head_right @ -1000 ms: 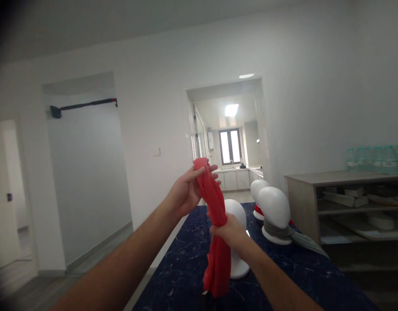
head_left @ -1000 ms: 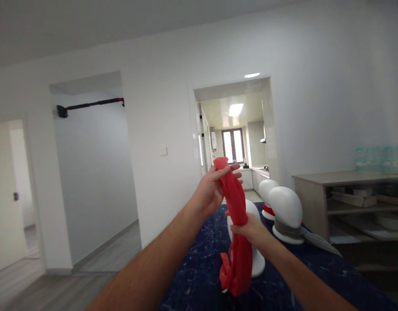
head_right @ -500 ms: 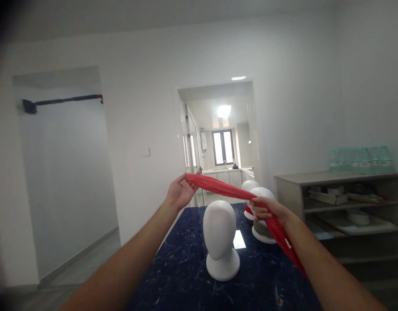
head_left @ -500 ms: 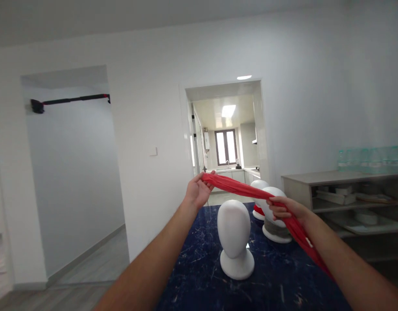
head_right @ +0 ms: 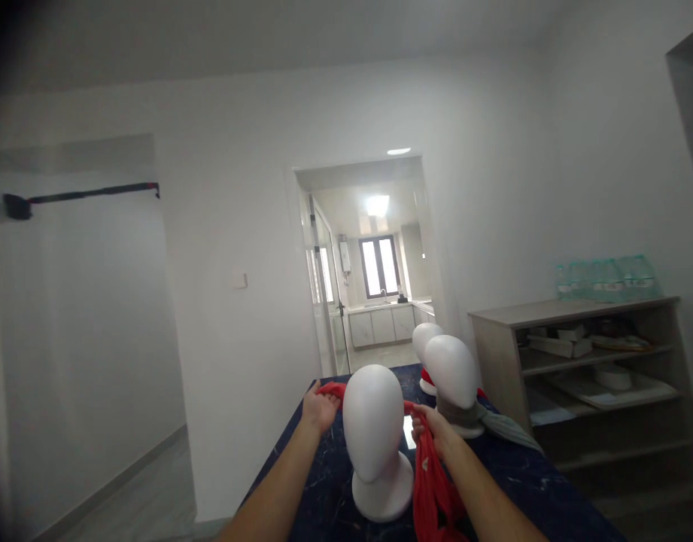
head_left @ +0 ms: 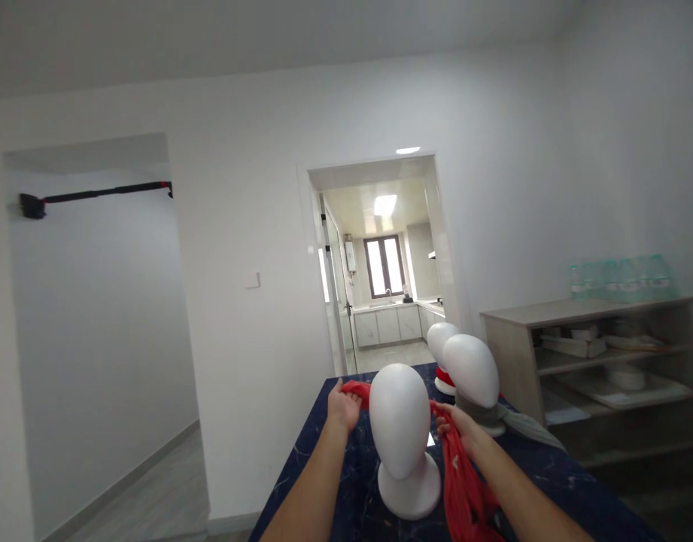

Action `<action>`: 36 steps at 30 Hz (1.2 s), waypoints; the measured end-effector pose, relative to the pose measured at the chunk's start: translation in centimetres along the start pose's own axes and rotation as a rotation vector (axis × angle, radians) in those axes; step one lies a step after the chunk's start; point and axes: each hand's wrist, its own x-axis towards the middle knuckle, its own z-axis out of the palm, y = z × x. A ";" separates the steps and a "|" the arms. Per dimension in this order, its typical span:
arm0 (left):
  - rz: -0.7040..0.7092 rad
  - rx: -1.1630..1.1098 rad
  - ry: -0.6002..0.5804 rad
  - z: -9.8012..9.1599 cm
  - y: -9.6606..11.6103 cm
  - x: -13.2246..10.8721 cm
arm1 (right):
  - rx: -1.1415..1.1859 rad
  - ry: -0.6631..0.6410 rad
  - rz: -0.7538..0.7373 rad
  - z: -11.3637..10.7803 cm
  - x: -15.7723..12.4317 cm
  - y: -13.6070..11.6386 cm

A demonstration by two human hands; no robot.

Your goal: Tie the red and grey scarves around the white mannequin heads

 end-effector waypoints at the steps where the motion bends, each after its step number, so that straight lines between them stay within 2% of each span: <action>1: 0.007 -0.014 0.028 -1.5 -0.6 -0.2 | -0.002 0.013 0.045 -0.4 -0.1 1.3; 7: 0.031 -0.177 0.082 -9.5 -3.8 -4.0 | 0.037 0.083 0.170 -1.5 -2.0 8.0; 10: -0.045 -0.367 0.078 -12.0 -5.7 -6.4 | 0.103 0.127 0.172 -1.3 -2.8 9.5; 12: -0.099 -0.402 0.062 -12.8 -7.3 -7.9 | 0.124 0.162 0.149 -1.2 -3.0 9.9; 17: -0.048 -0.248 -0.062 -12.6 -12.1 -10.6 | 0.106 0.201 0.029 -0.7 -3.2 10.9; 21: 0.060 0.098 -0.148 -12.8 -14.4 -11.5 | 0.072 0.260 -0.106 0.4 -3.3 12.0; 25: 0.193 0.636 -0.204 -12.9 -14.4 -11.9 | -0.119 0.292 -0.327 1.5 -3.6 12.9; 28: 0.245 0.933 -0.229 -12.3 -13.8 -12.1 | -0.299 0.413 -0.486 1.4 -4.2 13.7; 30: 0.263 1.024 -0.253 -11.8 -13.5 -12.1 | -0.440 0.529 -0.578 0.9 -5.0 14.5; 32: 0.280 1.056 -0.299 -11.5 -13.3 -11.9 | -0.556 0.592 -0.629 0.3 -6.1 15.2; 36: 0.295 1.073 -0.344 -11.5 -12.5 -11.4 | -0.766 0.467 -0.664 -0.2 -8.2 16.1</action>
